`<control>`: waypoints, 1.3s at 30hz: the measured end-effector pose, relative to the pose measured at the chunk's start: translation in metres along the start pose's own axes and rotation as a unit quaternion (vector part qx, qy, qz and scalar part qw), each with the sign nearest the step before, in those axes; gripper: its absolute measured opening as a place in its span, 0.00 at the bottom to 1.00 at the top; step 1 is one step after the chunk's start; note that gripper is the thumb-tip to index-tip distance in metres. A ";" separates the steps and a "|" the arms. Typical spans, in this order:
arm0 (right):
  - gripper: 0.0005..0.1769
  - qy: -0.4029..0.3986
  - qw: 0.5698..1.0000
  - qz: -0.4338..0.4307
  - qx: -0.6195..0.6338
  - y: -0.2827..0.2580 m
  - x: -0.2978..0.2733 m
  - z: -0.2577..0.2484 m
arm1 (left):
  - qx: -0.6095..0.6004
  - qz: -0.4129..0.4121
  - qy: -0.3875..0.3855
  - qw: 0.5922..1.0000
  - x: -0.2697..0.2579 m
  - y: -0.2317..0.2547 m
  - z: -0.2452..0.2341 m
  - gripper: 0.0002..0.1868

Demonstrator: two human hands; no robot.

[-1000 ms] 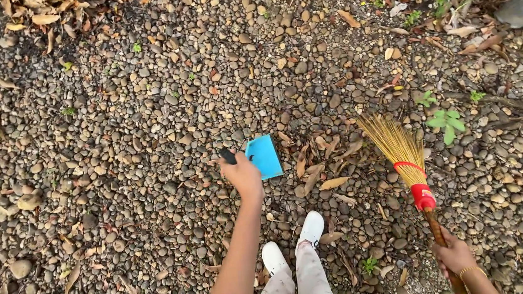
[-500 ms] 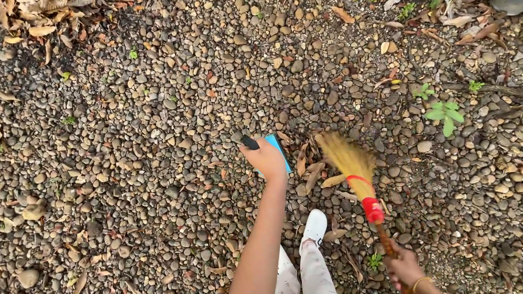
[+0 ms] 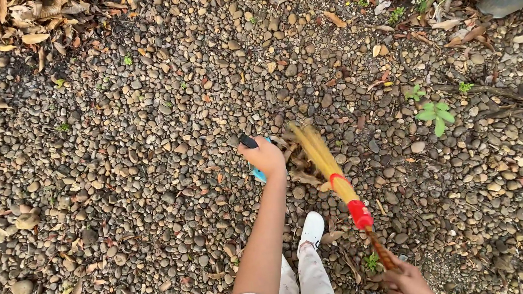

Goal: Sweeping dry leaves from a gravel path into a small blue dustpan using a broom.

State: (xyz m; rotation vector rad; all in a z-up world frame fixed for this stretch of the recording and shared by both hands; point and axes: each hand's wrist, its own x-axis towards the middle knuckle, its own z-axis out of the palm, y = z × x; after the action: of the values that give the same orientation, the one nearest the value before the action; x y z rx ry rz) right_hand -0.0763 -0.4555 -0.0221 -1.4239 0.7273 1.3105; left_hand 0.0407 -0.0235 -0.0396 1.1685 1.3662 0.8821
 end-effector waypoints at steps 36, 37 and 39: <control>0.50 -0.024 0.983 -0.057 -0.172 -0.013 0.025 -0.016 | -0.029 -0.008 0.044 0.999 0.015 0.003 -0.006 0.19; 0.48 0.017 0.987 -0.047 -0.152 -0.040 0.007 -0.006 | -0.024 -0.017 0.044 0.999 0.014 0.006 -0.007 0.20; 0.45 0.059 0.989 -0.037 -0.132 -0.080 0.009 -0.010 | -0.020 -0.025 0.044 0.999 0.011 0.016 -0.010 0.20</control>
State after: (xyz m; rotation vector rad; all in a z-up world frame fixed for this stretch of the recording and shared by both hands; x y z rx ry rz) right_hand 0.0023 -0.4395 -0.0099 -1.7361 0.5857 1.3090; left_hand 0.0345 -0.0080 -0.0258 1.0717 1.4366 0.9286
